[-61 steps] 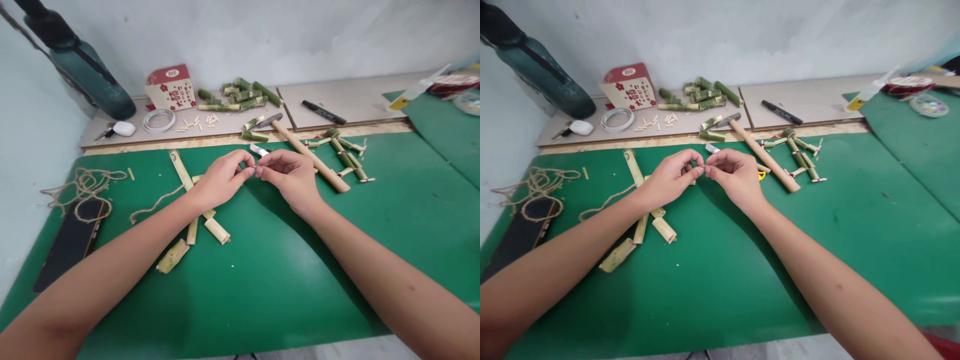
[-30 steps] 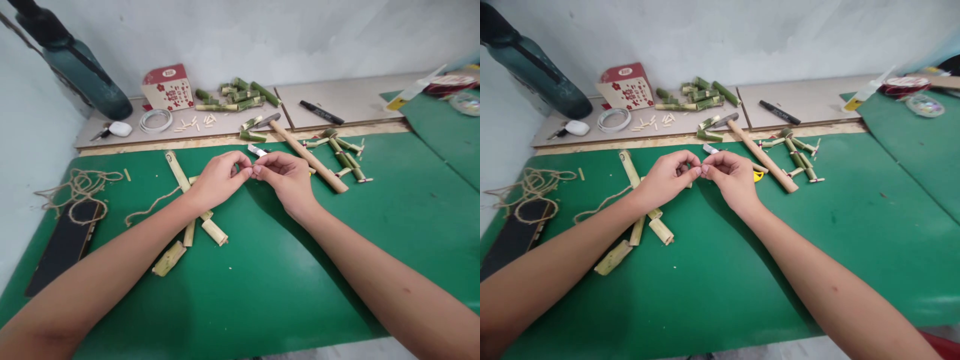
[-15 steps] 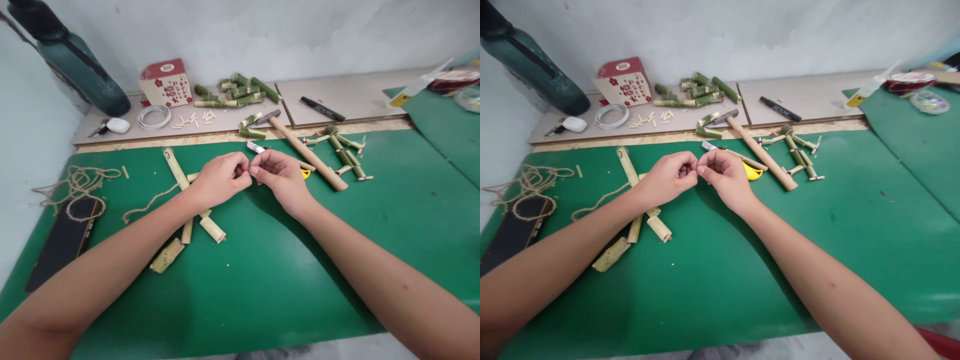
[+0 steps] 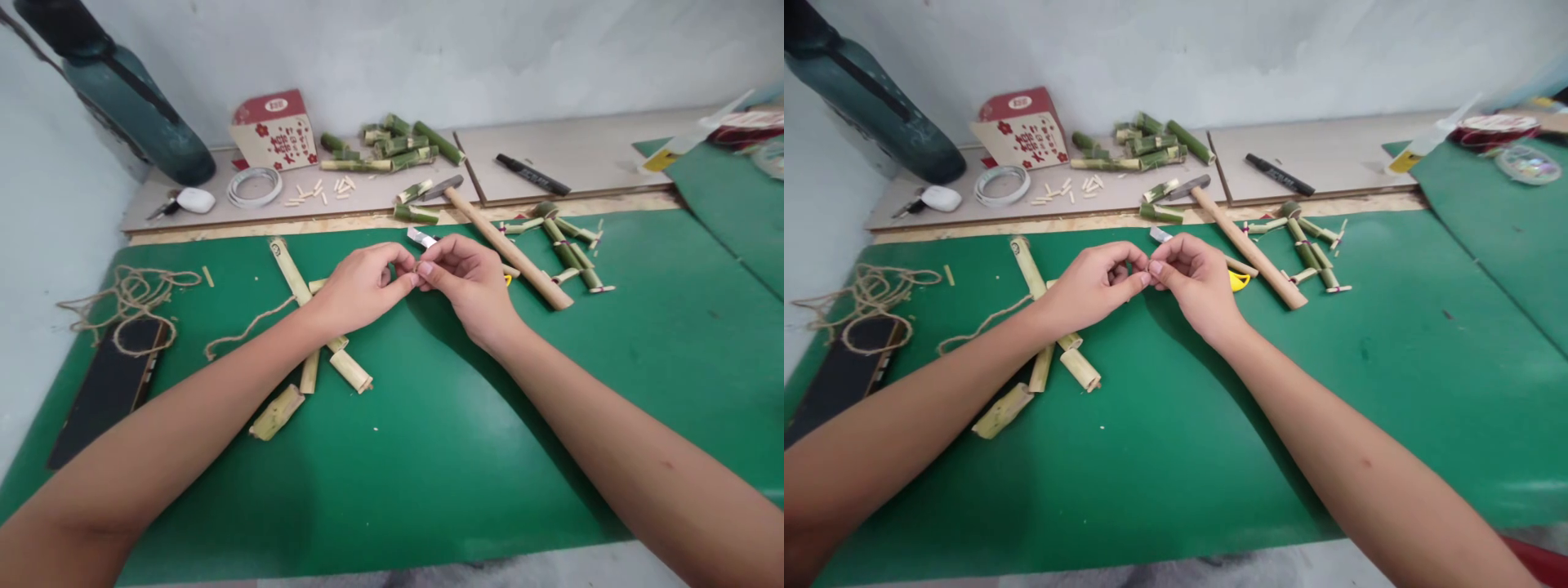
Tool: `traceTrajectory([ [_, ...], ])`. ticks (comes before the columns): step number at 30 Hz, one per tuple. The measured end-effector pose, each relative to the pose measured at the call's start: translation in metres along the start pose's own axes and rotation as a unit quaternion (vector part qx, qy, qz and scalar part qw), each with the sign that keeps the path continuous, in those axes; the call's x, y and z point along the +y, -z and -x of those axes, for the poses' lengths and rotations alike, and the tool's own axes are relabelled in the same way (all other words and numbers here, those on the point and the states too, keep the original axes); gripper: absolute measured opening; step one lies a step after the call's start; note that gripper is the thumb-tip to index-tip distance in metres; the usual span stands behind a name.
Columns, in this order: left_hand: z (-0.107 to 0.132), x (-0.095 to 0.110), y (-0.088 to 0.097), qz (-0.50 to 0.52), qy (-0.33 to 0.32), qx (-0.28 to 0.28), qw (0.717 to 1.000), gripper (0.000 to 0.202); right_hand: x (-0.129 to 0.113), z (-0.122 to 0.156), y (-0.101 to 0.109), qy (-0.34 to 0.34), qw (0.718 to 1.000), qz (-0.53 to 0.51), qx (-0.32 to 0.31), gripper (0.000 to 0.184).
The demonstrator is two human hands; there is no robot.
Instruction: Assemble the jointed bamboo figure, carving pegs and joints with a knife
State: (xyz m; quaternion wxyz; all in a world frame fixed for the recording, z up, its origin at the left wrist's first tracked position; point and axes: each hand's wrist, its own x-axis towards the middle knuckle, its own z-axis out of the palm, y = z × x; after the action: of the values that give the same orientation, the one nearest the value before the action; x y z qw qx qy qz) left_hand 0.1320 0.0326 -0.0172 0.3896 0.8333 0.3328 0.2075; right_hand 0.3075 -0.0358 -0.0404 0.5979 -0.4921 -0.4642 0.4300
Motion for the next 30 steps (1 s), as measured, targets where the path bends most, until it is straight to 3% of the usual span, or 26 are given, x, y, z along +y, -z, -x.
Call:
traceTrajectory([
  [9, -0.001, -0.005, 0.000, 0.031, 0.002, -0.001, 1.000, 0.015, 0.003, 0.000, 0.000, 0.008, 1.000, 0.015, 0.001, 0.031],
  [30, 0.000, 0.008, 0.000, -0.093, 0.054, -0.015, 0.994, 0.008, 0.005, 0.002, -0.005, 0.049, 0.991, 0.121, -0.018, 0.008],
])
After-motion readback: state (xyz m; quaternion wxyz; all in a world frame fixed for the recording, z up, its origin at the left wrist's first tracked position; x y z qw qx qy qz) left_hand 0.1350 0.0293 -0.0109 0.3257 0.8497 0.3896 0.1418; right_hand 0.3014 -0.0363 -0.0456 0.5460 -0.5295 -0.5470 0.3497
